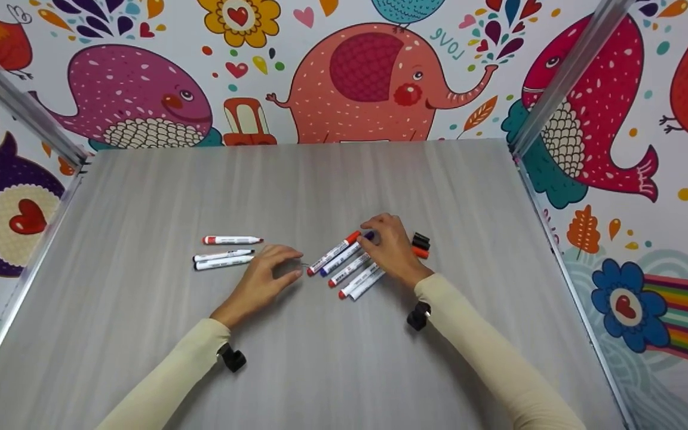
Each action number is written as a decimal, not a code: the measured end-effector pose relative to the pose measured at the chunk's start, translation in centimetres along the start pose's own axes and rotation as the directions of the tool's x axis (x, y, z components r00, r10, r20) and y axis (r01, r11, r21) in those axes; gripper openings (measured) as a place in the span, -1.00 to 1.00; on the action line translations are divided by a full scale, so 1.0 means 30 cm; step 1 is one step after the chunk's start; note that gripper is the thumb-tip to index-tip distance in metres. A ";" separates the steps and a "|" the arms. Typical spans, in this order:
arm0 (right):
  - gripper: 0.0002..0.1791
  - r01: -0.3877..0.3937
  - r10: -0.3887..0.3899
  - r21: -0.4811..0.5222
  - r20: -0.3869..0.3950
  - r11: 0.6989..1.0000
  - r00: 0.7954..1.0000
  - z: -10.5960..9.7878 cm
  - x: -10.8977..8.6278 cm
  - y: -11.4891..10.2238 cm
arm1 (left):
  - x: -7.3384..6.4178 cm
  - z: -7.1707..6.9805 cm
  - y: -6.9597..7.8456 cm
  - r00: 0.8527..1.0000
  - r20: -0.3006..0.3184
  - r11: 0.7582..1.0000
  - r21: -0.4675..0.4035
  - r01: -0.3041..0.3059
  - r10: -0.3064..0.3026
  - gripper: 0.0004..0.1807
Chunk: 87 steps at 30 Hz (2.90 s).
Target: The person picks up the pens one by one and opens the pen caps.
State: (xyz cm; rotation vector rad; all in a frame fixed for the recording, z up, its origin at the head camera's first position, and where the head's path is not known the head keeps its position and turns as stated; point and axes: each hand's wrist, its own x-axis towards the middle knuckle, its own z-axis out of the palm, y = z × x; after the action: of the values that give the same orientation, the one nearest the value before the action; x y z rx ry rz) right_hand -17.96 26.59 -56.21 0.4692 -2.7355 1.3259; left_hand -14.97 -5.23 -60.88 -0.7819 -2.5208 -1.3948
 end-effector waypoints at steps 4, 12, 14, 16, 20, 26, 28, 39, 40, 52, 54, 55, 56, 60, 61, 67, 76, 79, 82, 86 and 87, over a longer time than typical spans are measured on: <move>-0.72 0.005 -0.005 -0.017 -0.002 1.000 1.000 0.016 0.004 0.004 | 0.003 -0.002 0.045 1.000 0.014 1.000 0.007 0.003 -0.003 -0.65; -0.71 -0.024 0.024 -0.049 -0.009 0.999 1.000 0.030 0.008 0.014 | 0.008 0.067 -0.020 0.998 -0.013 0.997 0.026 -0.067 0.068 -0.67; -0.70 -0.023 0.023 -0.049 -0.009 0.999 1.000 0.035 0.009 0.017 | 0.008 0.061 -0.005 0.997 -0.004 0.997 0.030 -0.076 0.076 -0.67; -0.69 -0.013 0.012 -0.058 -0.016 0.998 1.000 0.042 0.009 0.022 | 0.012 0.049 0.016 0.996 0.016 0.995 0.043 -0.085 0.085 -0.66; -0.68 0.006 -0.009 -0.088 -0.037 0.996 0.999 0.059 0.005 0.037 | 0.024 0.034 0.050 0.995 0.067 0.992 0.091 -0.083 0.077 -0.65; -0.68 0.030 -0.036 -0.108 -0.047 0.994 0.998 0.080 -0.001 0.051 | 0.034 0.042 0.059 0.990 0.116 0.983 0.154 -0.098 0.081 -0.65; -0.69 0.032 -0.038 -0.109 -0.049 0.994 0.998 0.083 -0.001 0.052 | 0.035 0.046 0.057 0.988 0.121 0.980 0.163 -0.112 0.092 -0.66; -0.75 0.031 -0.042 -0.132 -0.081 0.991 0.996 0.096 0.017 0.053 | 0.037 0.055 0.054 0.986 0.091 0.969 0.190 -0.158 0.143 -0.67; -0.76 0.034 -0.045 -0.132 -0.082 0.991 0.996 0.098 0.018 0.054 | 0.037 0.056 0.053 0.985 0.085 0.968 0.193 -0.161 0.147 -0.68; -0.78 0.015 -0.027 -0.130 -0.089 0.991 0.996 0.100 0.024 0.051 | 0.038 0.050 0.056 0.986 0.108 0.966 0.210 -0.149 0.128 -0.71; -0.80 0.015 -0.027 -0.133 -0.086 0.991 0.996 0.099 0.027 0.050 | 0.040 0.045 0.055 0.985 0.129 0.967 0.210 -0.143 0.118 -0.71; -0.80 0.016 -0.027 -0.130 -0.085 0.991 0.996 0.100 0.027 0.049 | 0.039 0.043 0.054 0.984 0.139 0.968 0.210 -0.137 0.109 -0.71; -0.81 0.013 -0.023 -0.126 -0.082 0.992 0.996 0.099 0.027 0.046 | 0.039 0.041 0.054 0.984 0.150 0.970 0.207 -0.128 0.098 -0.71; -0.84 0.021 -0.034 -0.128 -0.097 0.992 0.995 0.098 0.029 0.040 | 0.039 0.030 0.056 0.982 0.177 0.977 0.190 -0.101 0.067 -0.71; -0.85 0.019 -0.032 -0.126 -0.102 0.992 0.994 0.096 0.028 0.036 | 0.039 0.026 0.057 0.981 0.183 0.977 0.188 -0.098 0.063 -0.71; -0.84 -0.002 -0.008 -0.092 -0.102 0.996 0.995 0.069 0.018 -0.001 | 0.047 -0.007 0.079 0.968 0.248 0.986 0.148 -0.073 0.034 -0.64; -0.84 -0.021 0.022 0.008 -0.022 1.000 1.000 0.035 0.003 -0.074 | 0.073 -0.053 0.145 0.922 0.386 0.999 -0.005 0.043 -0.038 -0.29; -0.85 -0.007 0.008 0.028 -0.013 1.000 1.000 0.025 -0.005 -0.100 | 0.075 -0.068 0.164 0.901 0.427 0.994 -0.048 0.099 -0.069 -0.21; -0.83 0.003 -0.003 0.063 -0.007 0.998 1.000 0.016 -0.016 -0.126 | 0.070 -0.083 0.181 0.874 0.477 0.984 -0.088 0.157 -0.097 -0.14; -0.81 -0.010 0.008 0.118 0.018 0.993 1.000 0.003 -0.035 -0.158 | 0.063 -0.094 0.200 0.826 0.552 0.959 -0.157 0.234 -0.112 -0.04; -0.80 -0.013 0.010 0.131 0.025 0.991 1.000 0.000 -0.039 -0.164 | 0.063 -0.095 0.204 0.816 0.569 0.951 -0.183 0.248 -0.104 -0.02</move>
State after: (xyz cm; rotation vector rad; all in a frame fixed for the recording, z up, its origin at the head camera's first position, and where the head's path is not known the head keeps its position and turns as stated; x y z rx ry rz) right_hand -15.37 24.01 -52.72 0.4822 -2.6853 1.5197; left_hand -13.75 -4.27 -54.05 -1.1727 -2.9410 -1.7912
